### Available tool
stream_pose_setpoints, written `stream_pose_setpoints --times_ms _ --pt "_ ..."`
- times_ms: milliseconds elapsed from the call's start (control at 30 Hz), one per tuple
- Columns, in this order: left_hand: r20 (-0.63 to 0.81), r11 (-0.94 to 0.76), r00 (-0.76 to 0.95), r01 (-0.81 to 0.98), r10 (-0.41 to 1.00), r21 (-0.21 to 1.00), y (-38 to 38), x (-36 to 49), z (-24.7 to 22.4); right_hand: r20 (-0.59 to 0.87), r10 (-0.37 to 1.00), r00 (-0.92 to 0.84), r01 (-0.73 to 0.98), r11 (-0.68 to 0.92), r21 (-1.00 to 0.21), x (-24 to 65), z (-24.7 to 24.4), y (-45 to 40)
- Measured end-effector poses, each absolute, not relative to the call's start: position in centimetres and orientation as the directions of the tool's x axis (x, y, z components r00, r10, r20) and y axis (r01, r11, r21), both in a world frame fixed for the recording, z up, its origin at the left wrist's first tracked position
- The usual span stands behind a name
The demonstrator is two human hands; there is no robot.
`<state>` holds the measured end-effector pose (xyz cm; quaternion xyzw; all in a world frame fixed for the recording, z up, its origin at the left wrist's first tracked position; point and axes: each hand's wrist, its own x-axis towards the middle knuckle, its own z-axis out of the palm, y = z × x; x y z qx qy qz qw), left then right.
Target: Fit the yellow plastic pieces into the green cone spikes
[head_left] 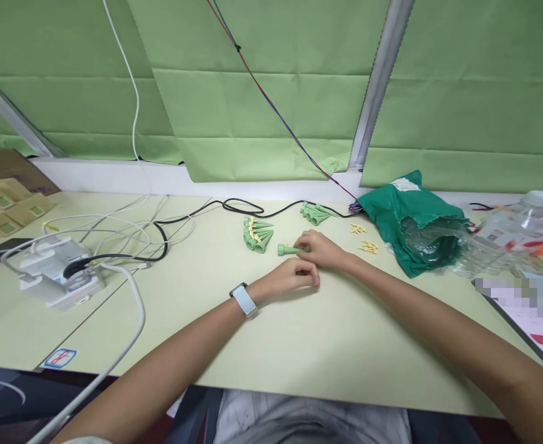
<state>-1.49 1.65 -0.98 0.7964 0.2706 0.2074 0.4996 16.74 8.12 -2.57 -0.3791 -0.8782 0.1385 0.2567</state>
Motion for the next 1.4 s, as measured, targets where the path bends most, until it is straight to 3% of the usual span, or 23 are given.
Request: stream_pose_setpoints --times_ms 167,300,400,600,800,1033,1267,1400 --pt "0.122 -0.307 0.674 0.163 0.729 0.938 1.6 -1.1 -1.5 0.362 0.863 -0.352 0.614 0.504 -0.607 17.5 -2.9 6.7" --pt "0.168 -0.208 0.38 0.065 0.91 0.976 2.0 -0.6 -2.6 0.337 0.938 -0.085 0.454 0.337 -0.825 17.3 -3.2 4.4" --pt "0.155 -0.155 0.257 -0.021 0.954 0.988 2.3 -0.4 -2.7 0.274 0.961 -0.019 0.288 0.268 -0.919 16.6 -3.4 2.1" --pt "0.16 -0.139 0.362 -0.084 0.918 0.987 2.2 -0.4 -1.7 0.186 0.974 -0.13 0.048 0.194 -0.98 15.8 -3.7 -0.8" --pt "0.071 -0.023 0.46 -0.108 0.885 0.994 2.3 -0.7 -1.5 0.069 0.98 -0.189 -0.195 0.032 -0.98 16.6 -3.2 0.1" --pt "0.099 -0.024 0.574 -0.137 0.813 0.99 2.1 -1.1 -0.7 0.026 0.936 -0.352 -0.106 -0.012 -0.994 17.2 -3.0 0.2" --pt "0.066 0.004 0.552 -0.125 0.831 0.992 2.2 -1.0 -0.9 -0.005 0.894 -0.448 -0.093 -0.052 -0.994 18.5 -2.5 0.5" --pt "0.076 -0.037 0.557 -0.081 0.827 0.996 2.0 -1.0 -0.9 0.018 0.838 -0.545 0.043 0.049 -0.998 19.7 -1.8 0.7"
